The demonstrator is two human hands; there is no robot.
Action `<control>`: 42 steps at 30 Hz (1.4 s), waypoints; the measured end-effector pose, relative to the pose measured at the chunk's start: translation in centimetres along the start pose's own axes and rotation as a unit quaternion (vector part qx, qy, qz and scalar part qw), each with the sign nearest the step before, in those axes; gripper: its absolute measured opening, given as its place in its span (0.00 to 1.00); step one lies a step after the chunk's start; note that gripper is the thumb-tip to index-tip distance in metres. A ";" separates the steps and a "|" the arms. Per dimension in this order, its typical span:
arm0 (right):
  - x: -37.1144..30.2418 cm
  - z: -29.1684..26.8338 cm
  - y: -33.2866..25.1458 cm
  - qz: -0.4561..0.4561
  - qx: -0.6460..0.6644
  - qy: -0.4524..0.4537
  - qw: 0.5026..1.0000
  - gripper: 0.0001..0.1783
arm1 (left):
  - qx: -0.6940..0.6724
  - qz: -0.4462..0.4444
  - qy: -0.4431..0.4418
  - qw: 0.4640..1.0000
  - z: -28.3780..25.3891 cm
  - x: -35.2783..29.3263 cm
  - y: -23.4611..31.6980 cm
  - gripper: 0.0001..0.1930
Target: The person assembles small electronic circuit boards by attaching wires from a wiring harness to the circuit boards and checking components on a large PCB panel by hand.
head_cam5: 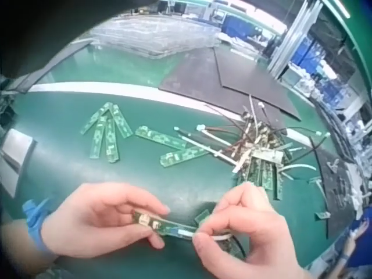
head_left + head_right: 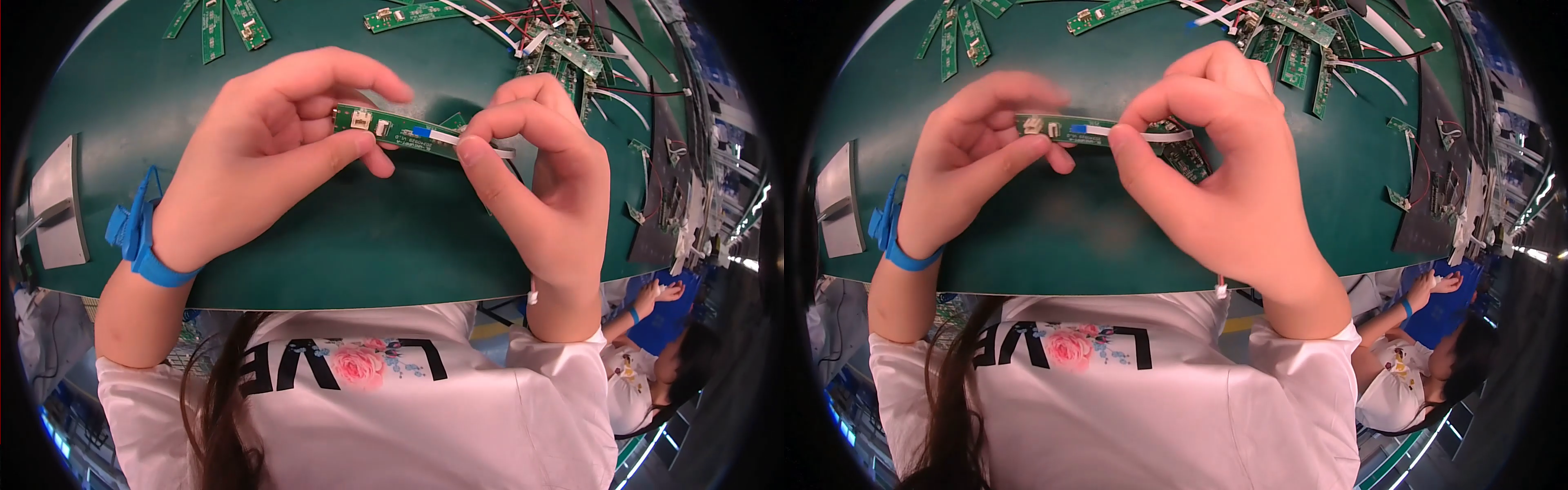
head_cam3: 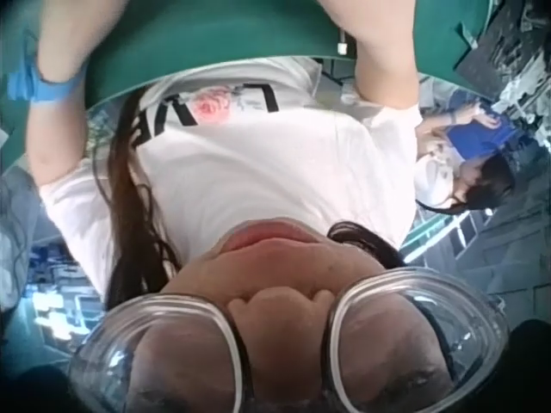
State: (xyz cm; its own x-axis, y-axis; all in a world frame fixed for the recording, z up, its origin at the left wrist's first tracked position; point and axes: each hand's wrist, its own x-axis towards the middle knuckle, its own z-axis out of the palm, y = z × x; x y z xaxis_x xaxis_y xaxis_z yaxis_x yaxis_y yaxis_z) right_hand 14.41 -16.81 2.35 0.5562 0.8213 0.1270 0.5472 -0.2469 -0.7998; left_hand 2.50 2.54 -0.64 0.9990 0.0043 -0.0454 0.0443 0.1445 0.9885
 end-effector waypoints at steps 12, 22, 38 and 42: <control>0.0 1.3 0.7 -0.060 -0.047 0.005 0.997 0.02 | -0.104 -0.100 0.051 0.988 0.2 -0.3 0.5 0.16; 0.2 2.0 1.0 -0.109 0.011 0.032 0.993 0.02 | -0.106 -0.096 0.057 0.988 0.5 -0.4 0.3 0.17; 0.0 2.0 0.7 -0.090 0.032 0.020 0.995 0.02 | -0.104 -0.091 0.047 0.989 0.6 -0.3 0.2 0.16; 0.1 2.2 0.8 -0.093 0.039 0.021 0.995 0.03 | -0.091 -0.088 0.047 0.991 0.5 -0.3 0.2 0.16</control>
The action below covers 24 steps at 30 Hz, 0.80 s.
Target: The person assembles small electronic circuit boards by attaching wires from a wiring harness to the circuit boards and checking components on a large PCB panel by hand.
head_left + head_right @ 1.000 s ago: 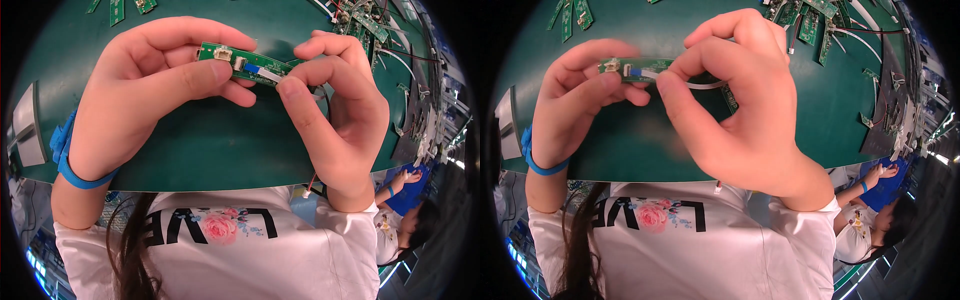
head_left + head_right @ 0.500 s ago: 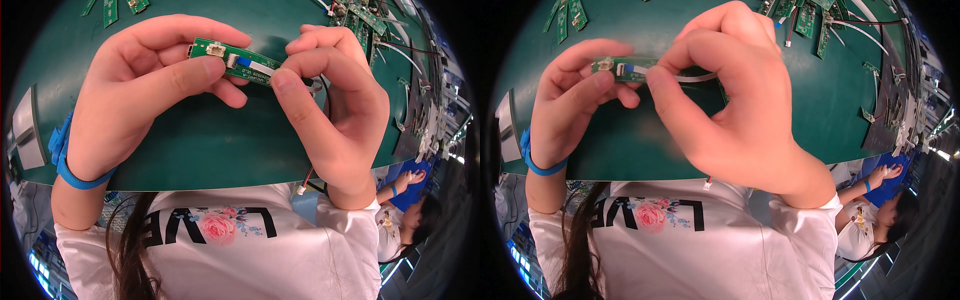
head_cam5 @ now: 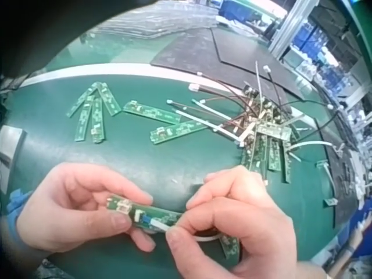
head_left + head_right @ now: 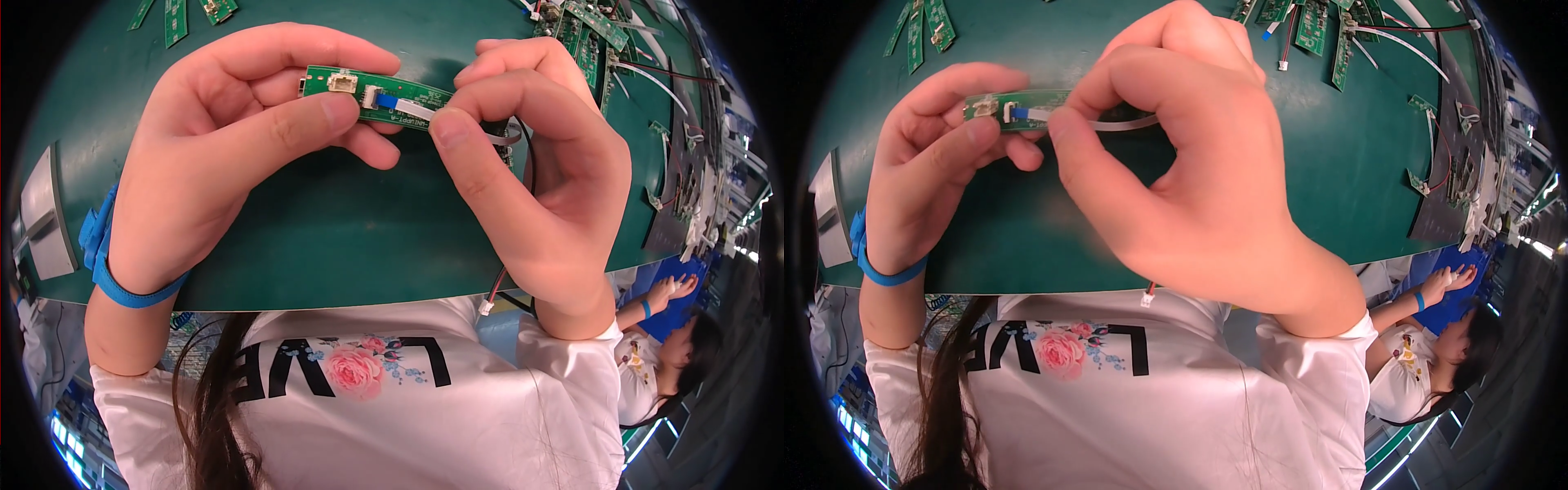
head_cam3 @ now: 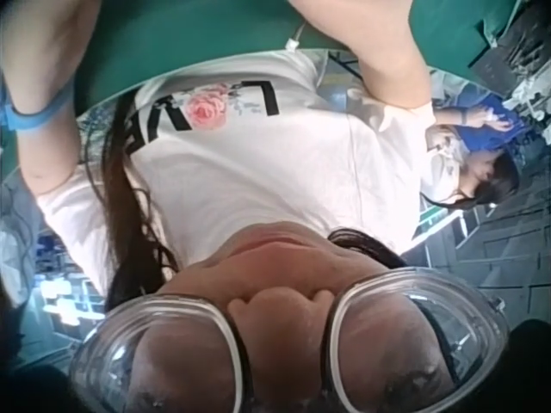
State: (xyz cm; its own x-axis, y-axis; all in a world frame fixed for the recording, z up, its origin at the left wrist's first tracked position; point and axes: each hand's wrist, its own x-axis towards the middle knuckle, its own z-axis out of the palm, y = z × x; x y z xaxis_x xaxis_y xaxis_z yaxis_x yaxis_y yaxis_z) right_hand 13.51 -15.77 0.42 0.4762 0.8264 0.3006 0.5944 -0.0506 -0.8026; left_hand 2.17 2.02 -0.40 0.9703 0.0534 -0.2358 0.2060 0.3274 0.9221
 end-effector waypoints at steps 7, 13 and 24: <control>-0.1 0.1 0.0 0.001 0.005 -0.004 1.000 0.03 | 0.000 -0.005 0.000 1.000 0.1 -0.1 0.1 0.17; -0.1 0.2 -0.1 0.016 0.021 0.008 1.000 0.02 | -0.016 -0.002 0.002 1.000 0.2 -0.1 0.0 0.18; -0.3 0.4 0.2 0.034 -0.036 -0.016 0.999 0.04 | -0.024 -0.003 0.011 1.000 0.5 0.3 -0.3 0.19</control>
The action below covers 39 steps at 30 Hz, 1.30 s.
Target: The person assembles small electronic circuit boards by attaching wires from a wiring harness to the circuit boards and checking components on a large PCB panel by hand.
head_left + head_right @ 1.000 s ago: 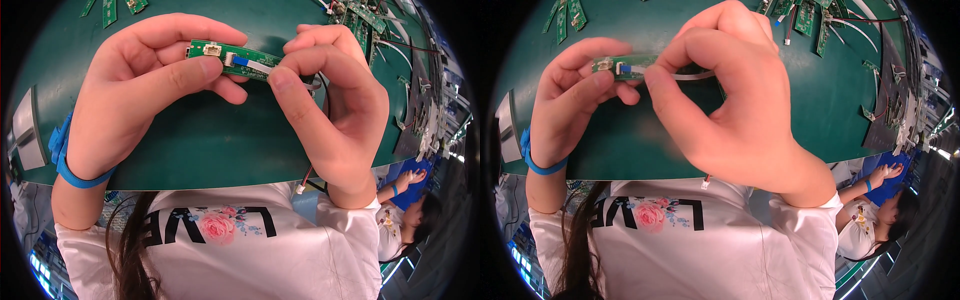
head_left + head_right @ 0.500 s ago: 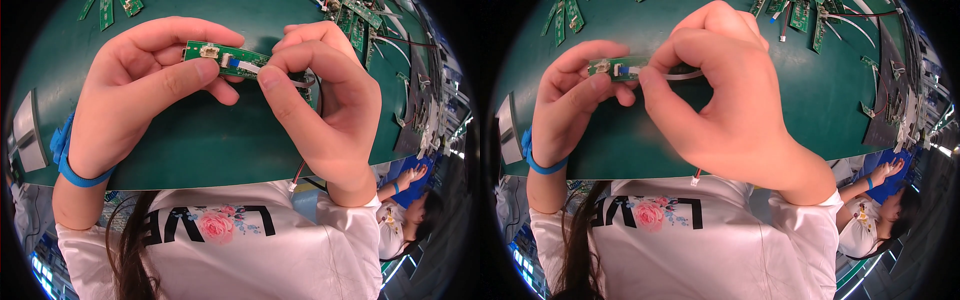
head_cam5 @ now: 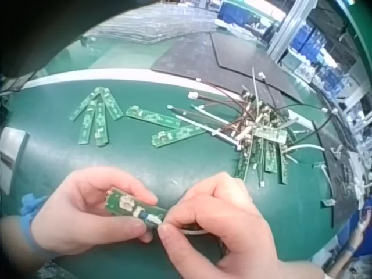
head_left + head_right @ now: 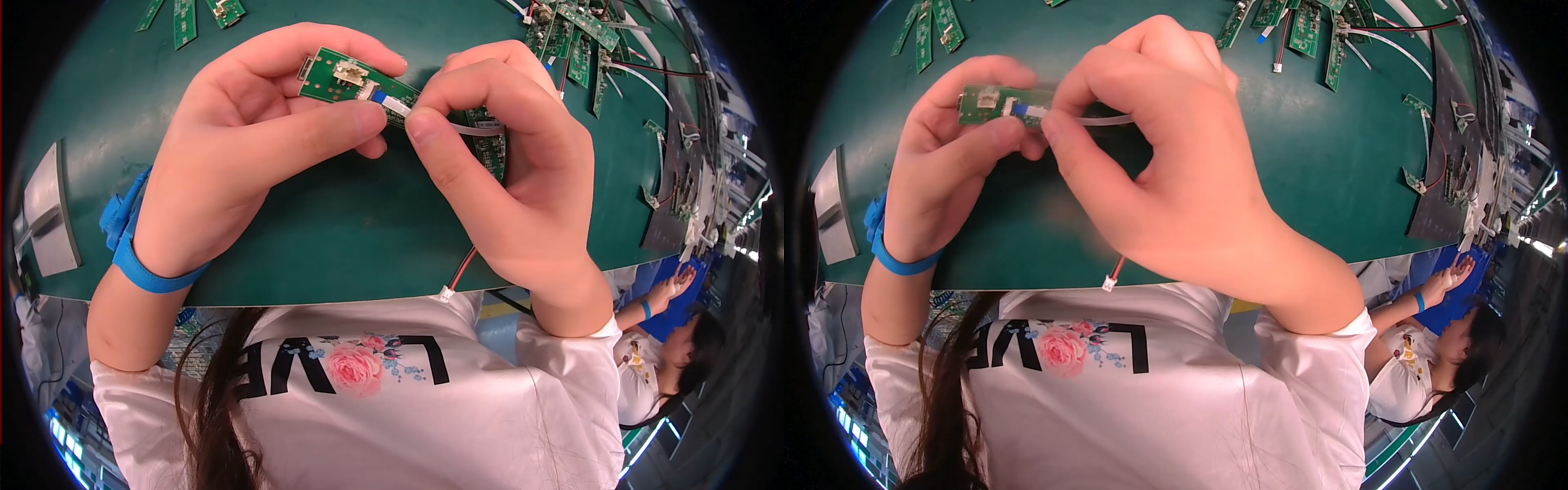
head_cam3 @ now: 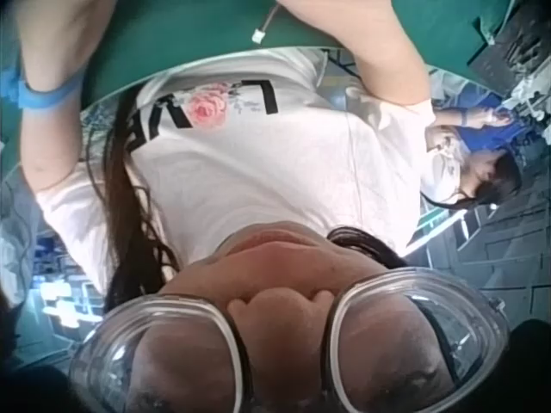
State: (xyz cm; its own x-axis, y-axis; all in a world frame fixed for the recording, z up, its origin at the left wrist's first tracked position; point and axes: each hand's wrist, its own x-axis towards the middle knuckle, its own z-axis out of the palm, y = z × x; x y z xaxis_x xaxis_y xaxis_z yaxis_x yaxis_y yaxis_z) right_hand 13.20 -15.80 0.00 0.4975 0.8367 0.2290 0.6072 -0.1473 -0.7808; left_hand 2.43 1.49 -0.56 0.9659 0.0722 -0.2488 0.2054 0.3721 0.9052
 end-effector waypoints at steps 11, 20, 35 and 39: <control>0.0 0.9 0.0 -0.048 -0.044 0.027 0.998 0.05 | -0.020 0.028 0.034 0.999 0.3 -0.4 -0.3 0.14; 0.3 1.4 0.4 -0.090 -0.055 0.055 0.993 0.06 | 0.016 0.050 0.072 0.996 0.8 -0.4 0.0 0.13; 1.7 -5.6 0.6 -0.105 -0.082 -0.167 0.977 0.17 | 0.025 0.111 0.132 0.985 0.1 -0.3 0.0 0.15; 1.4 -3.0 0.6 -0.127 -0.217 -0.163 0.954 0.20 | 0.033 0.130 0.123 0.983 -0.3 -0.3 -0.1 0.16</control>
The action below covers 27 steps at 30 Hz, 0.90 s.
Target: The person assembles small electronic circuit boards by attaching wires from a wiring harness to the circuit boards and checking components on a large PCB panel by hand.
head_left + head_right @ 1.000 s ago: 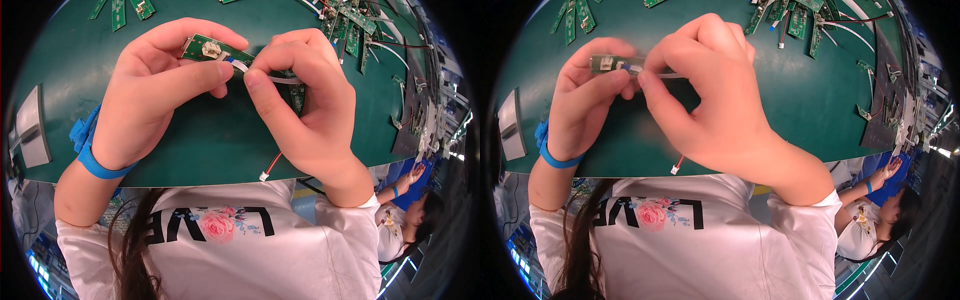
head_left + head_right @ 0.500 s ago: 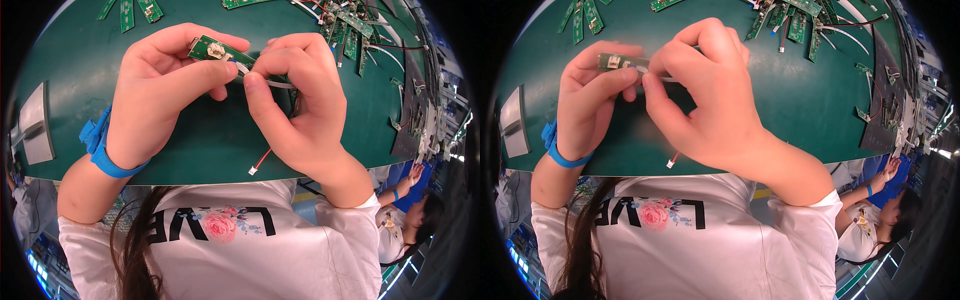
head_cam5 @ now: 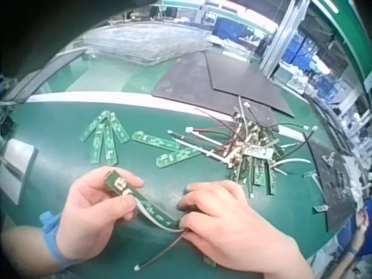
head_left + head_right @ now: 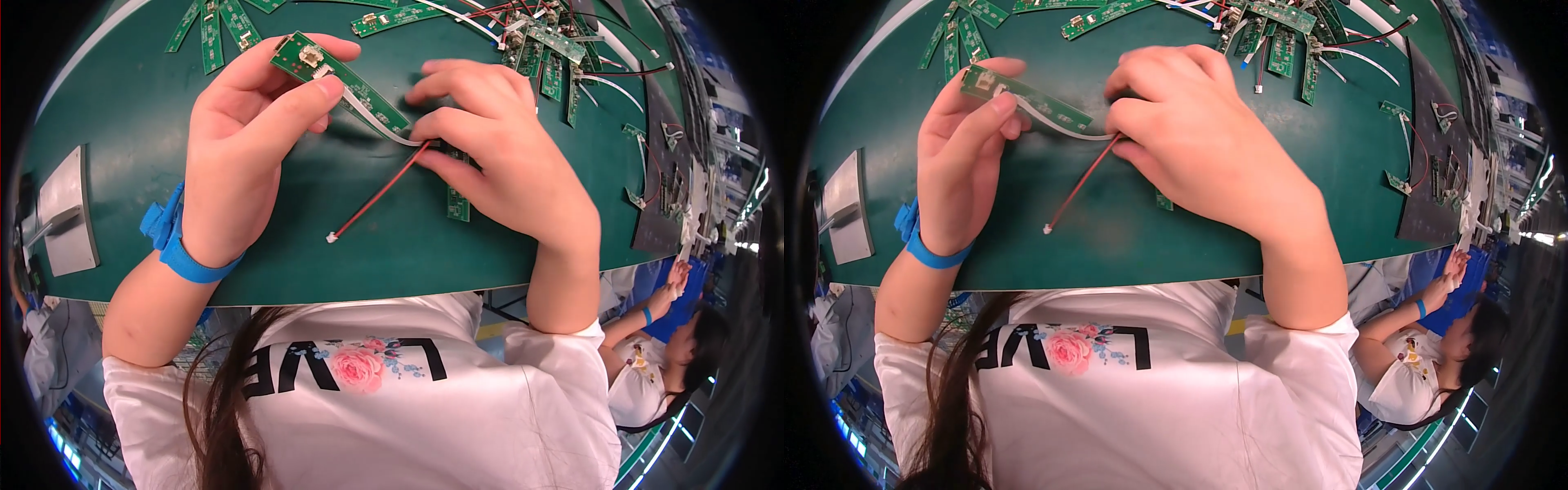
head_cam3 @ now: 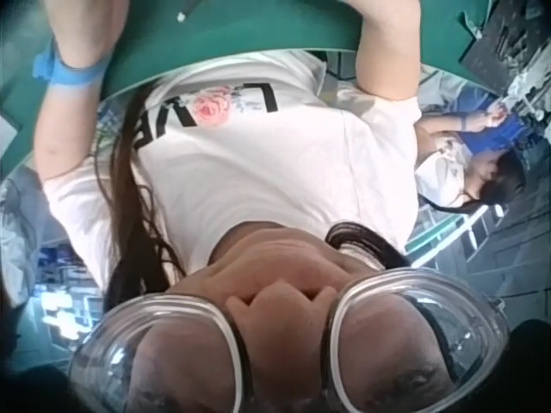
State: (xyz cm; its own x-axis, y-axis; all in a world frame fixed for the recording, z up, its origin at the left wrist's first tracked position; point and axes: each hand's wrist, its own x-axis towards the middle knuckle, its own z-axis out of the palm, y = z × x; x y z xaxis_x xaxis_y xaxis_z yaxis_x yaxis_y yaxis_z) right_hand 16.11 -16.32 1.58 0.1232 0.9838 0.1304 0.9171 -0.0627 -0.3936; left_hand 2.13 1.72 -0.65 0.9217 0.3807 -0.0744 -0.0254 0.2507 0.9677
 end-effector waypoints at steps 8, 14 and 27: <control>0.3 0.3 0.4 -0.013 0.027 0.102 0.994 0.10 | 0.087 0.124 0.068 0.986 -0.5 1.0 -0.3 0.10; 1.2 1.4 -0.4 -0.021 0.153 0.215 0.964 0.21 | 0.169 0.241 0.097 0.951 -0.9 1.7 -0.9 0.10; 1.0 1.8 -2.6 0.039 0.465 0.236 0.852 0.27 | 0.131 0.102 -0.004 0.986 1.1 -1.0 1.0 0.20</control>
State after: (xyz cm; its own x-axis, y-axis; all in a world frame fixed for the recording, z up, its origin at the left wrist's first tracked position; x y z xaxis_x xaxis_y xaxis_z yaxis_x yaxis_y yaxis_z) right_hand 13.14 -14.86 1.14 0.5103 0.7916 0.3362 0.2295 0.2514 -0.9403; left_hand 1.60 0.62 0.66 0.9111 0.3918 0.1283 -0.1101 -0.0688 0.9915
